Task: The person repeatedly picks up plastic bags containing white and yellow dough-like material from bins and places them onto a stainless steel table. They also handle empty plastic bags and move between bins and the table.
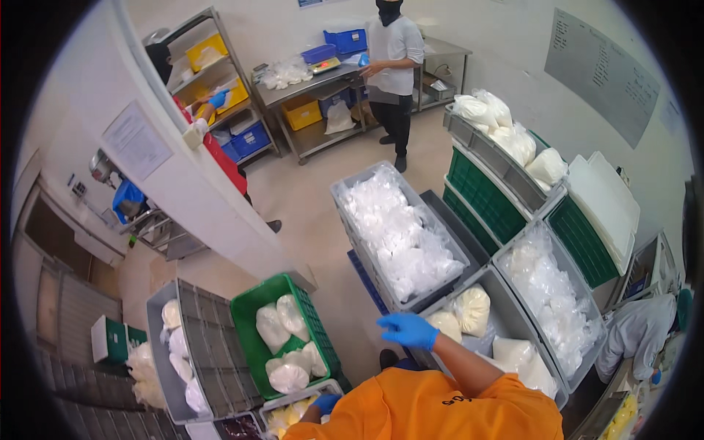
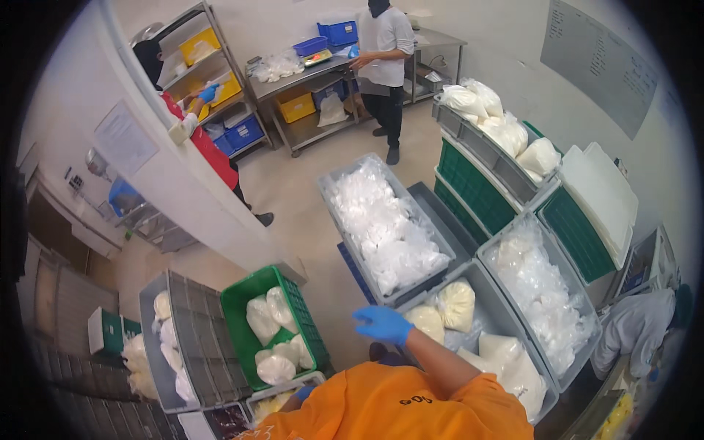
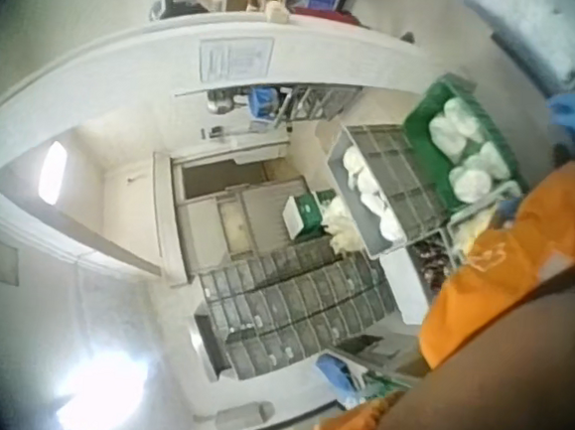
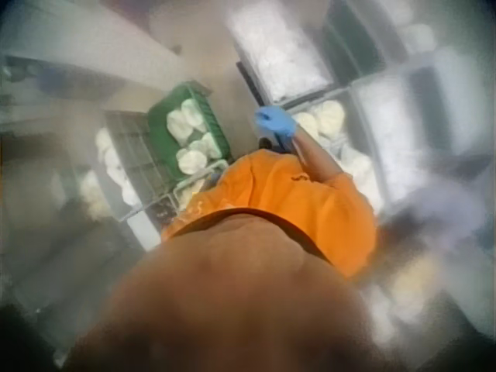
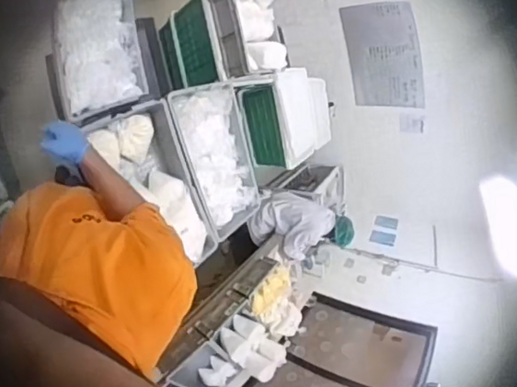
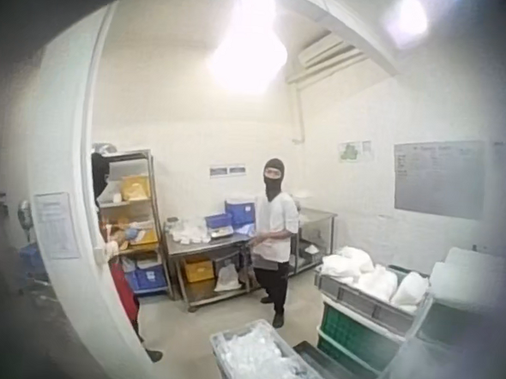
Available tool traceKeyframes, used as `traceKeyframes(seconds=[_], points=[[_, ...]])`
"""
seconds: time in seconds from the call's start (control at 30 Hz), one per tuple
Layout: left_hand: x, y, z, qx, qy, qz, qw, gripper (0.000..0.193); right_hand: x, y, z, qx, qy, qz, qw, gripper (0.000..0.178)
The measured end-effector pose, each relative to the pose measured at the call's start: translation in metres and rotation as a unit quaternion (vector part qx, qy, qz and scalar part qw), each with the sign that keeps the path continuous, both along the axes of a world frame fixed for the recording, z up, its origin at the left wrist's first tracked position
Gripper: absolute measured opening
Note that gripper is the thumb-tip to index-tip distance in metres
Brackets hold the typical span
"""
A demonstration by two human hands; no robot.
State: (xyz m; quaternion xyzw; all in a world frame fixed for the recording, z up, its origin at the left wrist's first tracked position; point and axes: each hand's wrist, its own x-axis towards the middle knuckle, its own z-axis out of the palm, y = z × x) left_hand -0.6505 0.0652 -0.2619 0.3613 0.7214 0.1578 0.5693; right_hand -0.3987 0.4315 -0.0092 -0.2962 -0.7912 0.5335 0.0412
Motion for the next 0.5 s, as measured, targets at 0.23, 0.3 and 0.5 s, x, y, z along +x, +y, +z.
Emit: traceKeyframes(seconds=[0.23, 0.3, 0.5], points=[[-0.207, 0.148, 0.01, -0.141, -0.114, 0.427, 0.886, 0.027, -0.091, 0.211, -0.028, 0.105, 0.024, -0.081, 0.991, 0.052], [-0.235, 0.206, 0.025, -0.086, -0.125, 0.431, 0.89, 0.028, -0.11, 0.275, -0.053, 0.046, 0.051, -0.164, 0.984, 0.051], [-0.338, 0.41, 0.063, 0.001, -0.042, 0.223, 0.974, 0.04, -0.094, 0.457, -0.148, 0.211, -0.237, -0.457, 0.831, 0.047]])
